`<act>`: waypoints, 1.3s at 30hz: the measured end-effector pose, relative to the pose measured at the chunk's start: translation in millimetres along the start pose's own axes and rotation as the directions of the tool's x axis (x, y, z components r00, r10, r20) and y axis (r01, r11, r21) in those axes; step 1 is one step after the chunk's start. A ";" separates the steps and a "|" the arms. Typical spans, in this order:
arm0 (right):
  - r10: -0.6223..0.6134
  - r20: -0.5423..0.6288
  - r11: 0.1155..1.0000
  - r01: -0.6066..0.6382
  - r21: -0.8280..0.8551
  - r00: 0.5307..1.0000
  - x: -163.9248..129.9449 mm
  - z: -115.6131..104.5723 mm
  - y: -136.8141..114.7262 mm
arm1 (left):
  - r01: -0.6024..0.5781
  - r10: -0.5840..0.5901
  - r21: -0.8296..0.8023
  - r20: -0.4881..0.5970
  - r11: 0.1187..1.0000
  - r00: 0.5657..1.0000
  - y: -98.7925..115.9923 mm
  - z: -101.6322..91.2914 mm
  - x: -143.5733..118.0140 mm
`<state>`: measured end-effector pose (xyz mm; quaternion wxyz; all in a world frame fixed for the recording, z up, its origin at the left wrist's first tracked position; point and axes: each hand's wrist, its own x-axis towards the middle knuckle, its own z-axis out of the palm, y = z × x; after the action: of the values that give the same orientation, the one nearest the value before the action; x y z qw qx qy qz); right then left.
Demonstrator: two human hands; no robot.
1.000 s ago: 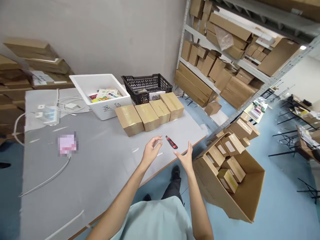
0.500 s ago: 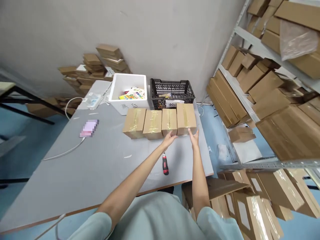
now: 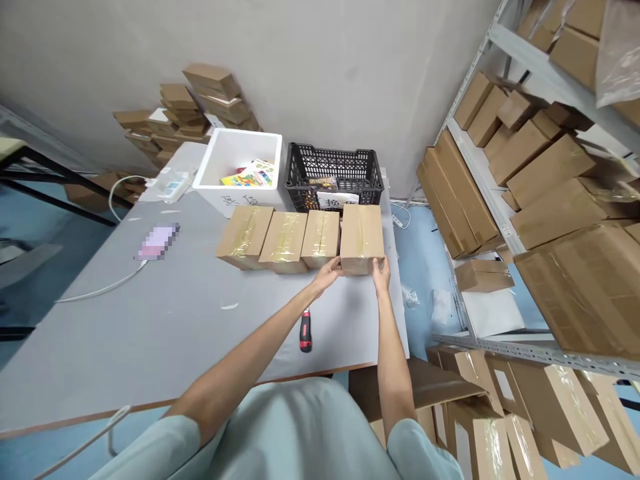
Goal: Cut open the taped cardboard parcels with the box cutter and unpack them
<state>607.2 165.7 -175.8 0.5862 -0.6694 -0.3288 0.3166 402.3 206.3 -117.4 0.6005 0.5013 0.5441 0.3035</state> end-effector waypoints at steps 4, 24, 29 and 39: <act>0.057 -0.055 0.998 -0.058 -0.016 0.997 -65.4 -33.0 -1.2 | 0.010 -0.010 0.005 0.027 1.000 1.000 -18.0 -5.7 -41.0; 0.134 0.067 0.826 -0.074 -0.558 0.989 -33.5 -55.8 -48.6 | 0.159 -0.150 -0.220 0.056 0.963 0.987 -83.7 -56.1 -135.1; 0.002 0.055 0.785 0.032 -0.618 0.999 -92.7 -55.2 -88.4 | 0.048 -0.036 -0.362 0.040 0.931 0.999 -70.8 -106.0 -161.8; -0.053 0.077 0.963 0.071 -0.261 0.996 -291.8 107.5 -98.6 | -0.056 0.012 -0.155 -0.266 0.986 0.964 -78.5 -323.9 -193.6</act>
<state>343.2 0.5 -78.8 0.4897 -0.7195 -0.4088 0.2745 34.6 93.6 -92.3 0.5558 0.4154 0.5842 0.4210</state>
